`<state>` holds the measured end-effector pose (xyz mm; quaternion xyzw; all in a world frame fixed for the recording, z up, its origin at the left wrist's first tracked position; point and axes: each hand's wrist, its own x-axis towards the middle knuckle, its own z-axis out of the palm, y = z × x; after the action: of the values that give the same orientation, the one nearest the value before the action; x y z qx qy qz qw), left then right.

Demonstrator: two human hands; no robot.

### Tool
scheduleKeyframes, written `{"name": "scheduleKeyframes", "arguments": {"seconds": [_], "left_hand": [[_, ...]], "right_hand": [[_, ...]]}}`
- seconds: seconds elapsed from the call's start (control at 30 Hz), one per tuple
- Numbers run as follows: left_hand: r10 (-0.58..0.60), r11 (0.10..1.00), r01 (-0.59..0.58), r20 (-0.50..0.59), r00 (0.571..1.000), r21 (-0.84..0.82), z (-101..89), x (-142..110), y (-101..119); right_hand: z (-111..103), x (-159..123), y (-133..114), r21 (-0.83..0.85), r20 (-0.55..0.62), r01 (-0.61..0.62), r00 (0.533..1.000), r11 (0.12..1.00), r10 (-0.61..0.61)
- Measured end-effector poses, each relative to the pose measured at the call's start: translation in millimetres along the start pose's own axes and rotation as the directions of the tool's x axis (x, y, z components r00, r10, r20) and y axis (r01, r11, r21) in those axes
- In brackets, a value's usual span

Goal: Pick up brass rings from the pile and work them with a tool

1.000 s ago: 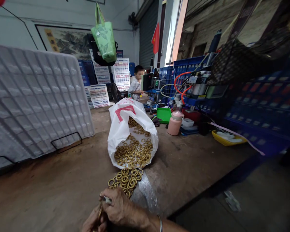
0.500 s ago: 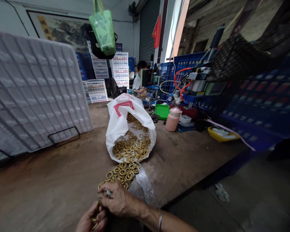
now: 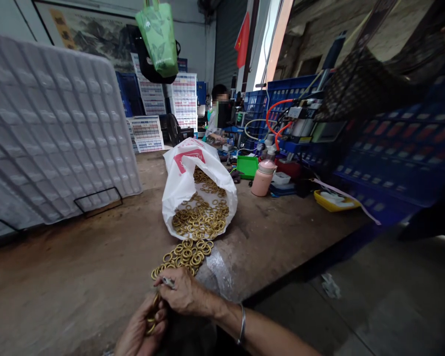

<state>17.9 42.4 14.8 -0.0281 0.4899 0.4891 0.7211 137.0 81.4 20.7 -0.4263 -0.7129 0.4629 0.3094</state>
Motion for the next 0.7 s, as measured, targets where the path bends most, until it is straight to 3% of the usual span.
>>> {"name": "scheduleKeyframes", "arguments": {"seconds": [0.2, 0.33, 0.7], "left_hand": [[0.124, 0.971, -0.152, 0.156, 0.980, 0.187, -10.6, 6, -5], [0.143, 0.959, -0.185, 0.196, 0.970, 0.215, -13.9, 8, -4], [0.015, 0.998, -0.014, 0.007, 1.000, -0.054, 1.7, 6, 1]], "right_hand": [[0, -3, 5, -0.022, -0.013, 0.038, 0.999, 0.999, -0.039], [-2, -4, 3, -0.008, -0.032, 0.061, 0.998, 0.998, -0.061], [2, 1, 12, 0.037, 0.024, 0.023, 0.999, 0.999, -0.024]]}}
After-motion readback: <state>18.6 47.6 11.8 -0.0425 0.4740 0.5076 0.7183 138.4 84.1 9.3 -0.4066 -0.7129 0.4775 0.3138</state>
